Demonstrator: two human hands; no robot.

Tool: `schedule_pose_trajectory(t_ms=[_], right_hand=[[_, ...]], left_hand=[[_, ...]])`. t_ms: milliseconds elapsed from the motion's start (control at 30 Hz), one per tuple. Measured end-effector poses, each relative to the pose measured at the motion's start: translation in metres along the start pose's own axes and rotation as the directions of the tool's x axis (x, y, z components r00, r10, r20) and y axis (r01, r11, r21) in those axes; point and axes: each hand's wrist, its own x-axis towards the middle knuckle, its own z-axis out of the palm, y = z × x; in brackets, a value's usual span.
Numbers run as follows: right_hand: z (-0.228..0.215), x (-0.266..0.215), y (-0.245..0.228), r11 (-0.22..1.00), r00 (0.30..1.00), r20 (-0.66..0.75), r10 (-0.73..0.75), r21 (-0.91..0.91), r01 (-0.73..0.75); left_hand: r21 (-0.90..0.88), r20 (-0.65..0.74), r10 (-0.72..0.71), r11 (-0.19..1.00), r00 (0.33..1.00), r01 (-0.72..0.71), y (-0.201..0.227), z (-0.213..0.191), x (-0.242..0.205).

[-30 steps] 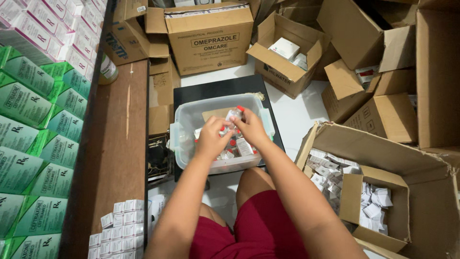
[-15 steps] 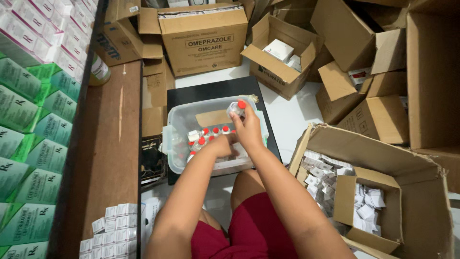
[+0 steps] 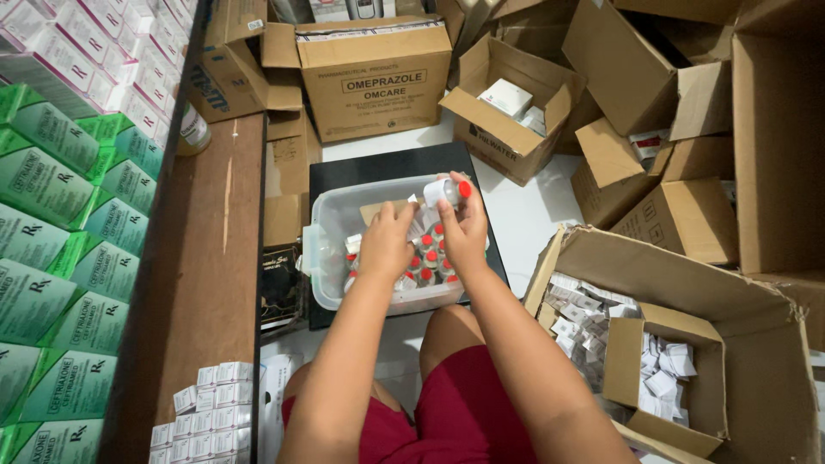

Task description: The person sits on the floor and repeatedly picks small white boxes from a cardboard box, opens them, removes a bottle with a red cap, and places the bottle into a clear plastic container. The empty boxes are returned to the cardboard box. The process is repeated for multiple units.

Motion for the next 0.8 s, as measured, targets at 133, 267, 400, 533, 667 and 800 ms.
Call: schedule_pose_trajectory(t_ms=[133,267,400,533,667,800], right_hand=[[-0.004,-0.006,0.002,0.995,0.994,0.06,0.088,0.05,-0.091],[-0.007,-0.004,0.003,0.974,0.978,0.148,0.147,0.153,-0.169],[-0.011,-0.004,0.001,0.931,0.966,0.138,0.218,0.266,-0.248],[-0.012,-0.003,0.001,0.928,0.961,0.102,0.257,0.249,-0.275],[-0.011,-0.004,0.008,0.948,0.969,0.113,0.218,0.212,-0.238],[-0.008,-0.004,0.012,0.983,0.981,0.083,0.177,0.026,-0.18]], left_hand=[[0.071,0.001,-0.017,0.997,1.0,0.017,-0.004,0.011,-0.002],[0.146,-0.02,0.052,0.988,0.998,-0.048,-0.011,0.022,-0.003],[0.071,-0.117,0.122,0.991,0.986,-0.114,-0.011,0.023,-0.006],[0.009,-0.145,0.117,0.993,0.982,-0.117,-0.006,0.015,-0.009],[0.058,-0.254,0.213,0.977,0.944,-0.205,-0.003,0.01,-0.007],[-0.052,-0.255,0.091,0.993,0.963,-0.107,-0.005,0.008,-0.006]])
